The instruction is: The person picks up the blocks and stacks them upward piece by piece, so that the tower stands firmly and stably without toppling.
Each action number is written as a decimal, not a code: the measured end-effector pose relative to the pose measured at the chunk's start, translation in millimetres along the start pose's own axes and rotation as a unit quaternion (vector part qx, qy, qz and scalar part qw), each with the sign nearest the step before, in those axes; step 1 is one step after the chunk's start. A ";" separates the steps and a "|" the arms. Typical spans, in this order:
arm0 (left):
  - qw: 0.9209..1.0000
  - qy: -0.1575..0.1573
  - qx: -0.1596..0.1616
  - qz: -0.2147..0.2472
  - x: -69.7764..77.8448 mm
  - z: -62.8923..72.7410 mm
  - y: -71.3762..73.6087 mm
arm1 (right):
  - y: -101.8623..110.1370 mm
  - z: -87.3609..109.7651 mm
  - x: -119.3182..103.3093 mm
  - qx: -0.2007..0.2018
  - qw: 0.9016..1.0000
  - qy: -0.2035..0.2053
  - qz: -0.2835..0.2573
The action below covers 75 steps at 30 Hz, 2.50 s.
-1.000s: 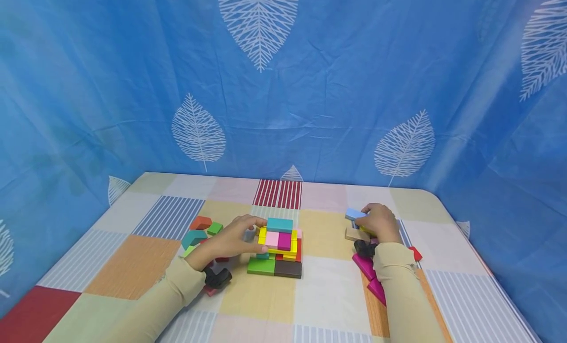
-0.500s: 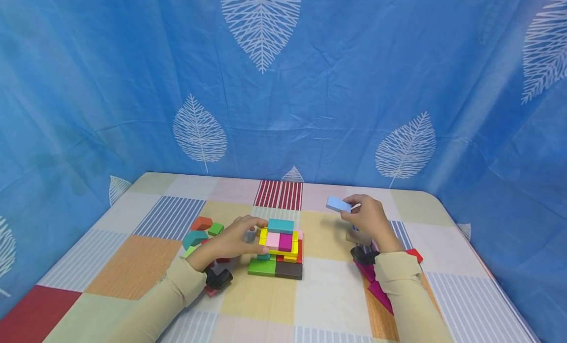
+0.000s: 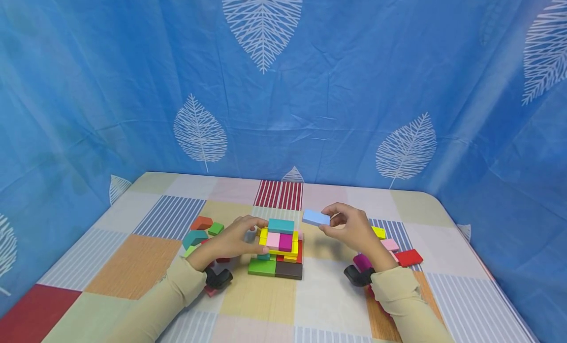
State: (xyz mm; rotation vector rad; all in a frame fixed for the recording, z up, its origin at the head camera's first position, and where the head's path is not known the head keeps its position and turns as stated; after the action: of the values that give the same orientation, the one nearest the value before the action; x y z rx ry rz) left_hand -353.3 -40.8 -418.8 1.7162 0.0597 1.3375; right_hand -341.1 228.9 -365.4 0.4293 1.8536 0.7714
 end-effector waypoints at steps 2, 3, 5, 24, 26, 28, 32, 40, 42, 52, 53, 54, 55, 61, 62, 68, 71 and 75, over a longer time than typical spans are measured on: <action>1.000 0.000 -0.001 -0.001 0.0 -0.3 -0.2 | -4.9 2.0 -2.0 -0.008 1.000 0.015 -0.020; 1.000 0.000 -0.001 -0.002 -0.1 -0.4 -0.3 | -7.4 2.9 -3.1 -0.013 0.999 0.021 -0.030; 1.000 0.000 -0.001 -0.003 -0.3 -0.7 -0.4 | -12.8 4.5 -5.3 -0.023 0.998 0.034 -0.050; 1.000 -0.016 0.014 0.009 3.2 0.4 2.3 | -59.7 13.9 -32.2 -0.026 0.999 0.029 -0.032; 1.000 -0.015 0.014 0.011 2.9 0.8 2.2 | -64.0 14.5 -33.9 -0.023 0.999 0.034 -0.033; 1.000 -0.013 0.015 0.011 2.5 0.9 2.0 | -67.3 14.5 -35.9 -0.018 0.999 0.041 -0.030; 1.000 -0.012 0.017 0.008 2.1 0.0 1.4 | -70.3 14.5 -41.1 -0.007 0.998 0.059 -0.021; 1.000 -0.009 0.020 0.001 2.1 -1.1 1.6 | -71.3 12.4 -42.4 0.000 0.998 0.064 -0.002; 1.000 -0.011 0.019 0.003 2.7 -0.9 1.7 | -71.4 11.3 -42.5 -0.001 0.998 0.061 -0.003; 1.000 -0.010 0.021 0.003 3.3 -1.2 2.0 | -76.0 3.6 -30.4 -0.054 0.997 0.007 -0.047; 1.000 -0.008 0.020 0.003 3.0 -1.4 1.8 | -76.8 3.2 -28.2 -0.062 0.997 -0.002 -0.053; 1.000 -0.007 0.020 0.003 2.7 -1.5 1.8 | -77.7 3.0 -26.3 -0.069 0.996 -0.010 -0.060; 1.000 -0.006 0.019 0.005 2.4 -1.7 1.7 | -78.3 2.7 -25.1 -0.073 0.995 -0.016 -0.063; 1.000 0.001 0.020 0.006 1.5 -2.1 2.7 | -78.7 1.6 -25.6 -0.077 0.994 -0.014 -0.082; 1.000 0.002 0.021 0.005 1.5 -2.1 3.0 | -78.9 1.5 -25.5 -0.078 0.993 -0.014 -0.083; 1.000 0.003 0.021 0.008 1.1 -2.5 2.4 | -71.6 3.5 -22.6 -0.093 0.993 -0.016 -0.072; 1.000 -0.001 0.019 0.011 1.4 -2.5 1.7 | -56.9 8.4 -21.0 -0.109 0.992 0.006 -0.060; 1.000 -0.002 0.019 0.011 1.2 -2.3 1.4 | -32.4 20.1 -14.7 -0.137 0.989 0.023 -0.052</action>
State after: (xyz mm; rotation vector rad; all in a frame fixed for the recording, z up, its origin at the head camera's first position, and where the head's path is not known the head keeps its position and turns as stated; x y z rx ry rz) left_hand -355.3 -39.5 -417.0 1.7558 0.0645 1.3581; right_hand -315.0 202.6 -382.6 0.1384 1.7656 0.9539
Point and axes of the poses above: each hand's wrist, its own z-axis away from the middle knuckle, its own y-axis out of the back of the hand, x = y × z, the point moved 8 cm from there along -z, towards the middle knuckle, and after that the axes turned 6 degrees about -x, right-handed, at the moved point
